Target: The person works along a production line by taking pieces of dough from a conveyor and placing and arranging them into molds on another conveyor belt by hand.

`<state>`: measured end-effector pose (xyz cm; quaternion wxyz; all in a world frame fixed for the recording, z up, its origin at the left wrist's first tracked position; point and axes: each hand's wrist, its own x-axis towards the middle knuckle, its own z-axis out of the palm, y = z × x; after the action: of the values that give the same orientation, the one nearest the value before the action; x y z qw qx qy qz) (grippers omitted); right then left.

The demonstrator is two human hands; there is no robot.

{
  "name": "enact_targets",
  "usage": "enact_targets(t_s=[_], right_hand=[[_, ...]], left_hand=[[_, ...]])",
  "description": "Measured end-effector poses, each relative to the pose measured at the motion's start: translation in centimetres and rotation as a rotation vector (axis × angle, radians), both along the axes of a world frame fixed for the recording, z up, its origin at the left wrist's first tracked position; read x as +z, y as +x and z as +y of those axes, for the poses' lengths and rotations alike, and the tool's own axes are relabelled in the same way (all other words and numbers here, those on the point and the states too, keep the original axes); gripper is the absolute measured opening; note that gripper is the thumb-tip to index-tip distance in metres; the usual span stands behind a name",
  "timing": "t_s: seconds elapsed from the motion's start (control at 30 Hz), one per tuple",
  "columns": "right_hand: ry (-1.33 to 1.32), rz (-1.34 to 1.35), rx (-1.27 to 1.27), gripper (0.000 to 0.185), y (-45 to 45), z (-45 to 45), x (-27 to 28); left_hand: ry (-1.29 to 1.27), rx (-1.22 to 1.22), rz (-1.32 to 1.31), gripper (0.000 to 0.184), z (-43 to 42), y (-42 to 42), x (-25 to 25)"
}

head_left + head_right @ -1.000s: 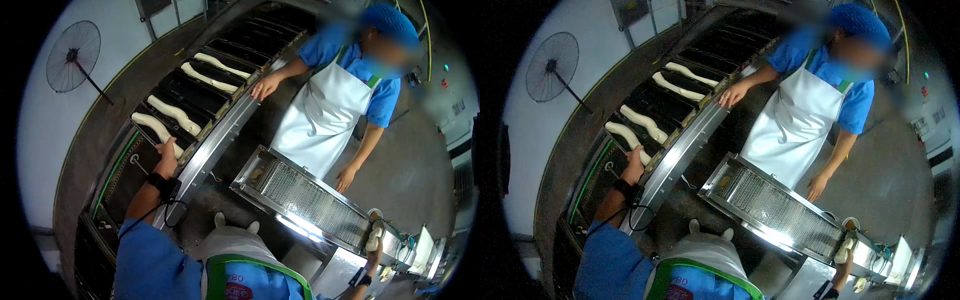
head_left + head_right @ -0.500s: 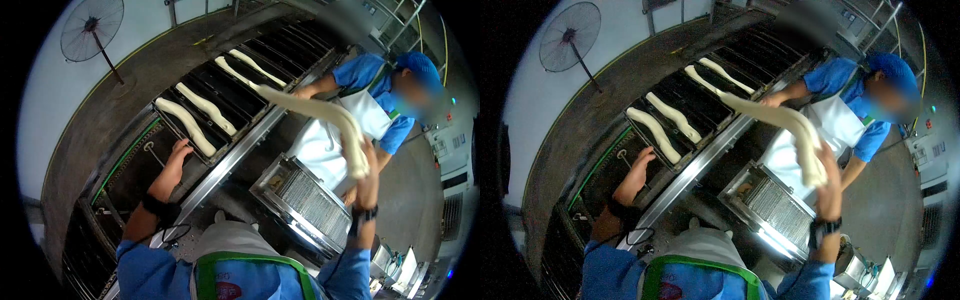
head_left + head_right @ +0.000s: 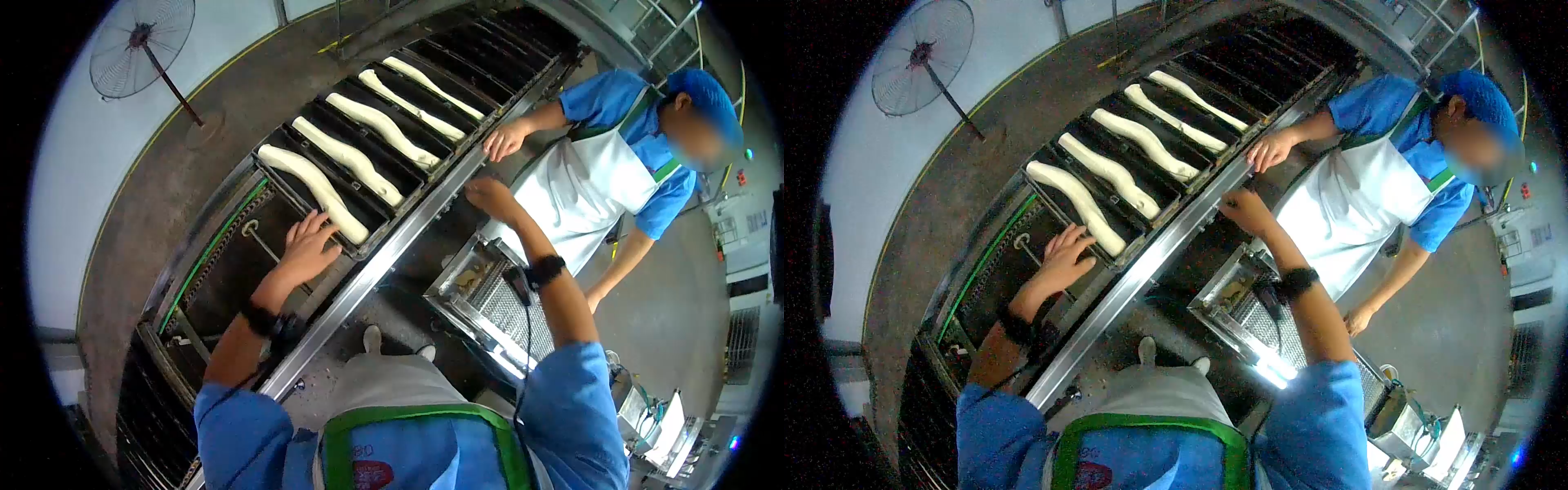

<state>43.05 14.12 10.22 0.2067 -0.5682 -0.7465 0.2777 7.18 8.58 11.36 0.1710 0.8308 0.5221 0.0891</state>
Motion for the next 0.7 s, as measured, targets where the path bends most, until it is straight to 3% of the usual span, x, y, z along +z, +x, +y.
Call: enact_targets(t_s=[0.1, 0.13, 0.2, 0.27, 0.47, 0.7], right_hand=[[-0.047, 0.049, -0.063, 0.022, 2.3, -6.3, -0.8], [-0.077, 0.086, -0.044, 0.021, 3.2, -8.2, -1.4], [-0.202, 0.177, -0.066, 0.021, 4.4, -11.0, -2.3], [-0.343, 0.153, -0.107, 0.025, 5.1, -12.4, -1.9], [-0.372, 0.235, -0.126, 0.025, 6.2, -13.5, -1.4], [-0.288, 0.144, 0.003, 0.029, 5.5, -13.1, 0.2]], left_hand=[[-0.037, -0.053, 0.148, 0.028, 3.6, -0.2, -1.8], [0.108, -0.079, 0.131, 0.022, 3.7, -0.5, -2.5], [0.089, -0.098, 0.138, 0.021, 3.5, -0.2, -1.7], [0.152, -0.153, 0.077, 0.018, 3.7, 0.5, -0.8], [0.175, -0.145, 0.109, 0.013, 1.0, -1.9, -0.2], [-0.019, 0.153, 0.356, 0.021, -9.7, -11.4, 1.4]])
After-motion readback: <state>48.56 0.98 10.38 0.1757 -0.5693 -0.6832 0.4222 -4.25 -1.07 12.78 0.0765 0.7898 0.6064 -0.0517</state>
